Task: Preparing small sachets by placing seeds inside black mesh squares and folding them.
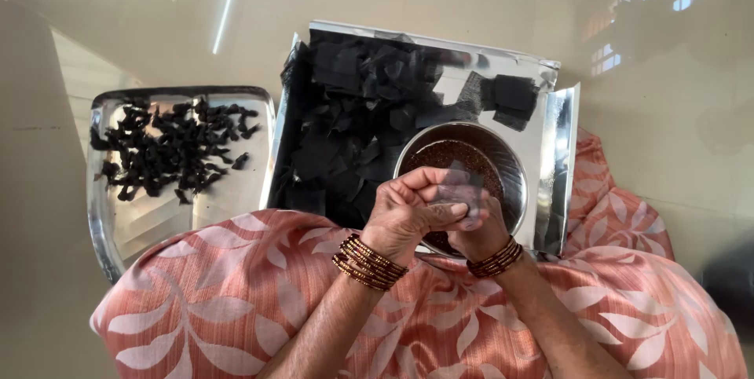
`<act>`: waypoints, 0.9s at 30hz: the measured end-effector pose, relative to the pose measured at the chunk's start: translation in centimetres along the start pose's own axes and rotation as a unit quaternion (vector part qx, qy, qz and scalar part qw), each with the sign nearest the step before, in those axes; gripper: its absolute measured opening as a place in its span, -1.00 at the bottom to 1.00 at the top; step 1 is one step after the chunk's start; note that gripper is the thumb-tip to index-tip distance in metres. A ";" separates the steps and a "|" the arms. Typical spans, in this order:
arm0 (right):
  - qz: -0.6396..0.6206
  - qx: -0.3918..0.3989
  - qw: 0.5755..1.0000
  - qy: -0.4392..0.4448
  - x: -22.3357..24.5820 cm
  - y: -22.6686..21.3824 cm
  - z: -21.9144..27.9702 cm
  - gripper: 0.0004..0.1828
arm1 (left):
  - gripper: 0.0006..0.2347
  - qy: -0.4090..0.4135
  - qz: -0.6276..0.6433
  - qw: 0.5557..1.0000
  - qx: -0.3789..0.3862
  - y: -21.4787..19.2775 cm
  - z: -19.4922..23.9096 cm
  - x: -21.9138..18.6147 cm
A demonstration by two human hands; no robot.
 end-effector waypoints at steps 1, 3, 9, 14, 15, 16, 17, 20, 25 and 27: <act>0.001 0.003 1.000 -0.003 -0.4 0.5 0.3 -0.75 | -0.74 0.003 0.003 1.000 -0.001 0.0 0.0 -0.2; -0.024 -0.023 0.999 -0.024 -1.1 1.0 0.9 -0.77 | -0.76 0.004 0.020 0.999 0.028 0.5 0.1 -0.4; -0.078 0.025 0.944 0.319 -10.1 -0.7 5.3 -0.67 | -0.79 -0.026 -0.038 0.995 -0.088 -3.0 -0.5 1.8; -0.126 0.011 0.977 0.172 3.5 -10.6 -1.5 -0.91 | -0.78 -0.026 -0.067 0.985 -0.159 -5.0 -0.9 3.5; -0.124 -0.025 0.980 0.157 4.5 -11.8 -1.6 -0.90 | -0.78 -0.026 -0.065 0.988 -0.137 -4.6 -1.2 3.9; -0.122 -0.026 0.979 0.161 4.6 -11.5 -1.6 -0.90 | -0.78 -0.031 -0.065 0.988 -0.135 -4.6 -1.2 4.2; -0.113 -0.020 0.989 0.097 5.6 -11.2 -1.8 -0.92 | -0.78 -0.037 -0.040 0.992 -0.112 -4.4 -1.3 4.5; -0.036 -0.038 0.999 -0.001 7.4 -11.1 -2.4 -0.87 | -0.75 -0.054 -0.046 0.993 -0.093 -3.9 -1.4 4.8; 0.027 -0.064 0.996 -0.058 8.7 -11.7 -2.6 -0.79 | -0.71 -0.083 -0.041 0.991 -0.101 -4.1 -1.4 5.0; 0.053 -0.042 0.996 -0.051 8.3 -11.4 -2.4 -0.77 | -0.73 -0.070 -0.049 0.991 -0.099 -4.5 -1.5 5.1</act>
Point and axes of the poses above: each hand's wrist, its own z-axis away from the middle knuckle, its own y-axis out of the palm, x = y × z, the point moved 6 cm from there along -z, towards the middle knuckle, and after that the axes turned 1 degree about -y, right-handed, at the moved point
